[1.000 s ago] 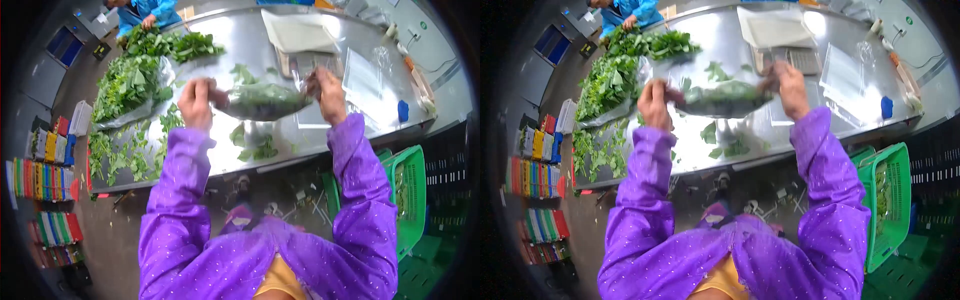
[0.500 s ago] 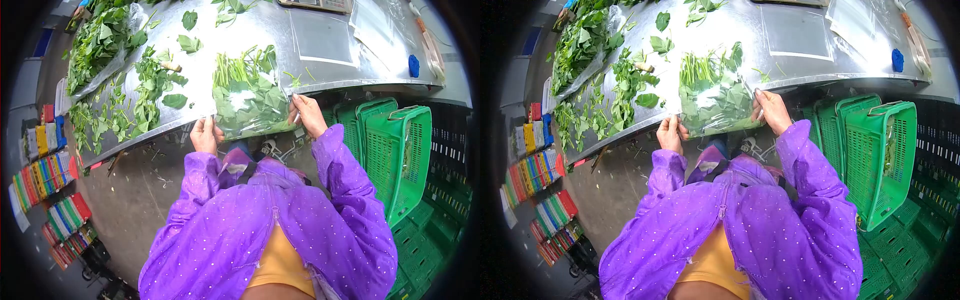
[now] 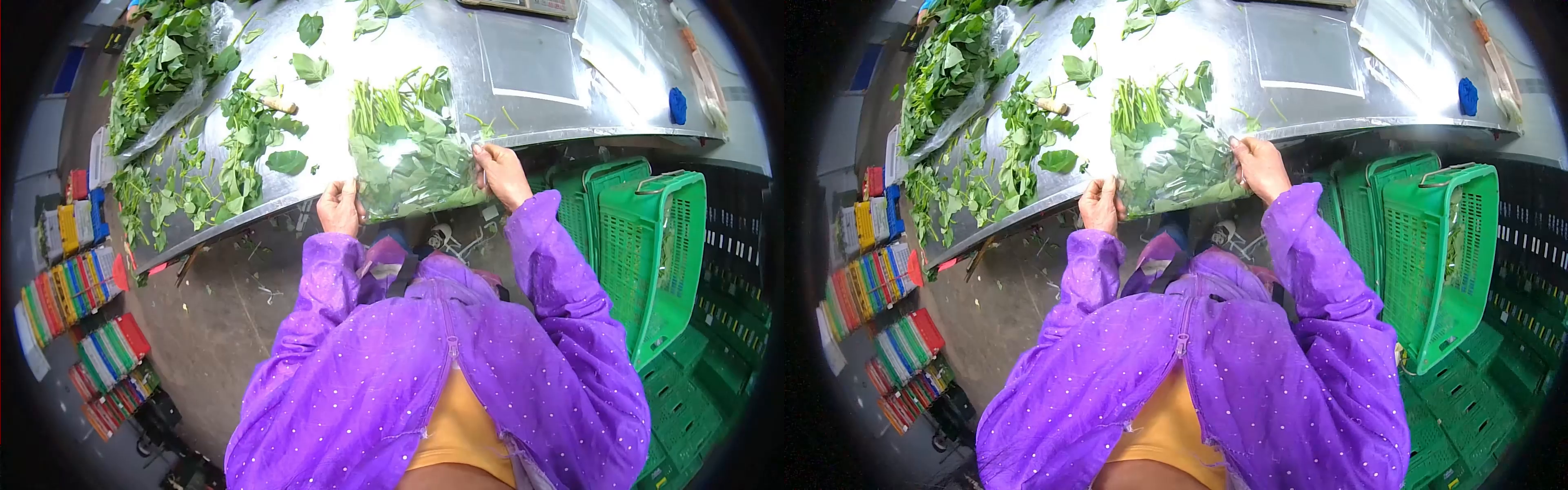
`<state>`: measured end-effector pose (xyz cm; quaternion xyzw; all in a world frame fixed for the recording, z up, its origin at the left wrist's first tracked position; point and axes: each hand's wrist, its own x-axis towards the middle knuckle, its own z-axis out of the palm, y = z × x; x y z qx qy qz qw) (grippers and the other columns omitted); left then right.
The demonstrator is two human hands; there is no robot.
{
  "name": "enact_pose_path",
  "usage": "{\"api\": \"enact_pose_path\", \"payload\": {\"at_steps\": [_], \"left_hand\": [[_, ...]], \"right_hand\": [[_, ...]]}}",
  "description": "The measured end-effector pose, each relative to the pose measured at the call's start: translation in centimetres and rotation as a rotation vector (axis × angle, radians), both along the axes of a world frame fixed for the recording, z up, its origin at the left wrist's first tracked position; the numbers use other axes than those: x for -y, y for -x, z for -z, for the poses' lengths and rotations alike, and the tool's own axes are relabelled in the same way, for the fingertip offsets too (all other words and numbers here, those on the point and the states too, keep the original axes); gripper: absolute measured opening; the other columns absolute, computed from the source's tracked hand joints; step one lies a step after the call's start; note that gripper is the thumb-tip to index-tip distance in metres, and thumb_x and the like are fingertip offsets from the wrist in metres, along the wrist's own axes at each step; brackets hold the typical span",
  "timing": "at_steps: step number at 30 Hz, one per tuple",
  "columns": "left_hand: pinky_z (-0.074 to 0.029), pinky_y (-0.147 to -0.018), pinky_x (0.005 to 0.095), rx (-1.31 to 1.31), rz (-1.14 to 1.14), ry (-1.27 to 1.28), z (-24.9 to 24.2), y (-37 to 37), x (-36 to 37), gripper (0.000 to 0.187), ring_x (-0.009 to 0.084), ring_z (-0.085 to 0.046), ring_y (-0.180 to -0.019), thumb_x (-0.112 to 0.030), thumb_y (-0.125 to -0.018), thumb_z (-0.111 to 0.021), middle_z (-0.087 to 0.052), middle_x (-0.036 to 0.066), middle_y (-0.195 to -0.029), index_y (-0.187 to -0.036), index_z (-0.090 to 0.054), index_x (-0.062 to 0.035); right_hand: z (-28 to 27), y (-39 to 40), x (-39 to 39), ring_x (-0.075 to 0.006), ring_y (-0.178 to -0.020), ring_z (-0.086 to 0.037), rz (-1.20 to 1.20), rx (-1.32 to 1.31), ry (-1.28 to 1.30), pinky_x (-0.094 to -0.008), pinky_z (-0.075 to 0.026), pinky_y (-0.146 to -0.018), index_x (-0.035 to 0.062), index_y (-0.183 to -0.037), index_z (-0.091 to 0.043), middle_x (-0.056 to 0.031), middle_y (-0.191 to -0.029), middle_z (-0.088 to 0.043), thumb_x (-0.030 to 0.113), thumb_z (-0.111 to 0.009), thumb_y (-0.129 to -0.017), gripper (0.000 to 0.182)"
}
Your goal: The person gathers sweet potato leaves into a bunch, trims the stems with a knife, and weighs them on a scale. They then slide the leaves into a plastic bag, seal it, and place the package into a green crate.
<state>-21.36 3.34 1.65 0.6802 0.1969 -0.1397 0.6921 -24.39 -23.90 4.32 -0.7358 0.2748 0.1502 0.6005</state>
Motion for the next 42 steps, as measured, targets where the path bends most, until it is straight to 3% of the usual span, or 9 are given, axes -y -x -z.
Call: {"api": "enact_pose_path", "payload": {"at_steps": [7, 10, 15, 20, 22, 26, 29, 35, 42], "left_hand": [[-0.041, -0.050, 0.0283, 0.422, 0.152, -0.566, 1.4, -0.7, -0.8, 0.020, 0.0149, -0.053, -0.057, -0.010, -0.076, -0.067, -0.057, 0.005, -0.070, -0.092, -0.055, -0.0055], [-0.041, -0.079, 0.0371, 0.994, 0.440, -0.929, 0.1, -1.8, -1.6, 0.048, 0.0272, -0.053, -0.093, -0.004, -0.067, -0.065, -0.054, 0.008, -0.107, -0.113, -0.054, -0.0107], [-0.036, -0.089, 0.0417, 0.911, 0.683, -0.816, 0.4, -1.6, -2.8, 0.059, 0.0298, -0.047, -0.110, -0.009, -0.064, -0.065, -0.046, 0.011, -0.126, -0.121, -0.052, -0.0166], [-0.032, -0.096, 0.0382, 1.055, 0.509, -0.777, -2.3, -7.3, -2.3, 0.049, 0.0315, -0.043, -0.116, -0.005, -0.067, -0.059, -0.046, 0.017, -0.127, -0.116, -0.056, -0.0098], [-0.037, -0.090, 0.0322, 0.923, 0.318, -0.384, -8.8, -11.5, 0.0, 0.037, 0.0266, -0.051, -0.107, -0.008, -0.074, -0.058, -0.053, 0.015, -0.117, -0.111, -0.058, -0.0029], [-0.044, -0.071, 0.0268, 0.356, 0.197, 0.378, -11.7, -17.4, 2.0, 0.028, 0.0132, -0.056, -0.074, -0.024, -0.089, -0.052, -0.060, 0.002, -0.085, -0.105, -0.057, -0.0022], [-0.043, -0.080, 0.0275, 0.148, 0.133, 0.587, -9.5, -17.7, 4.3, 0.037, 0.0133, -0.053, -0.091, -0.029, -0.088, -0.053, -0.056, 0.003, -0.101, -0.117, -0.050, -0.0047], [-0.039, -0.091, 0.0338, -0.330, 0.328, 0.705, -4.3, -15.0, 8.0, 0.040, 0.0187, -0.050, -0.102, -0.033, -0.091, -0.047, -0.053, 0.008, -0.110, -0.120, -0.046, -0.0058], [-0.035, -0.095, 0.0382, -0.401, 0.690, 0.838, -6.5, -12.3, 17.0, 0.049, 0.0244, -0.044, -0.110, -0.044, -0.093, -0.037, -0.045, 0.014, -0.120, -0.120, -0.042, -0.0037]], "right_hand": [[-0.3, -1.2, -0.4, -0.0380, -0.076, -0.056, -0.188, 0.052, 0.673, -0.0417, -0.044, -0.066, 0.0021, -0.092, -0.052, -0.0187, -0.078, -0.059, 0.021, -0.057, -0.082, 0.021], [1.1, -0.9, 0.4, -0.0349, -0.090, -0.055, -0.321, 0.768, 0.865, -0.0397, -0.044, -0.075, 0.0061, -0.110, -0.049, -0.0187, -0.102, -0.056, 0.013, -0.058, -0.078, 0.034], [0.7, -1.3, 3.2, -0.0288, -0.121, -0.038, -0.893, 0.733, 1.035, -0.0419, -0.031, -0.097, 0.0109, -0.130, -0.040, -0.0132, -0.132, -0.040, 0.010, -0.056, -0.073, 0.060], [-2.5, -5.7, 2.0, -0.0353, -0.112, -0.046, -0.512, 0.904, 0.623, -0.0404, -0.038, -0.091, 0.0055, -0.118, -0.051, -0.0168, -0.124, -0.048, 0.016, -0.059, -0.074, 0.046], [-5.8, -9.2, 1.7, -0.0321, -0.099, -0.055, -0.464, 1.032, 0.563, -0.0351, -0.043, -0.082, 0.0018, -0.110, -0.056, -0.0189, -0.110, -0.056, 0.017, -0.062, -0.074, 0.039], [-10.9, -12.9, 2.2, -0.0125, -0.083, -0.057, -0.107, 0.431, 0.046, -0.0275, -0.045, -0.074, -0.0021, -0.104, -0.058, -0.0041, -0.098, -0.062, 0.032, -0.053, -0.089, 0.038], [-9.1, -12.8, 1.8, -0.0157, -0.093, -0.056, 0.192, 0.462, -0.640, -0.0290, -0.046, -0.082, -0.0011, -0.118, -0.050, -0.0056, -0.110, -0.058, 0.036, -0.047, -0.091, 0.046], [-3.6, -2.3, 1.3, -0.0222, -0.118, -0.042, 0.468, 0.354, -0.998, -0.0356, -0.041, -0.096, 0.0024, -0.136, -0.024, -0.0110, -0.130, -0.041, 0.033, -0.052, -0.089, 0.063], [-3.8, 6.2, 3.1, -0.0224, -0.114, -0.047, 0.841, 0.530, -0.740, -0.0388, -0.039, -0.096, 0.0006, -0.129, -0.033, -0.0105, -0.125, -0.046, 0.011, -0.059, -0.084, 0.053]]}}
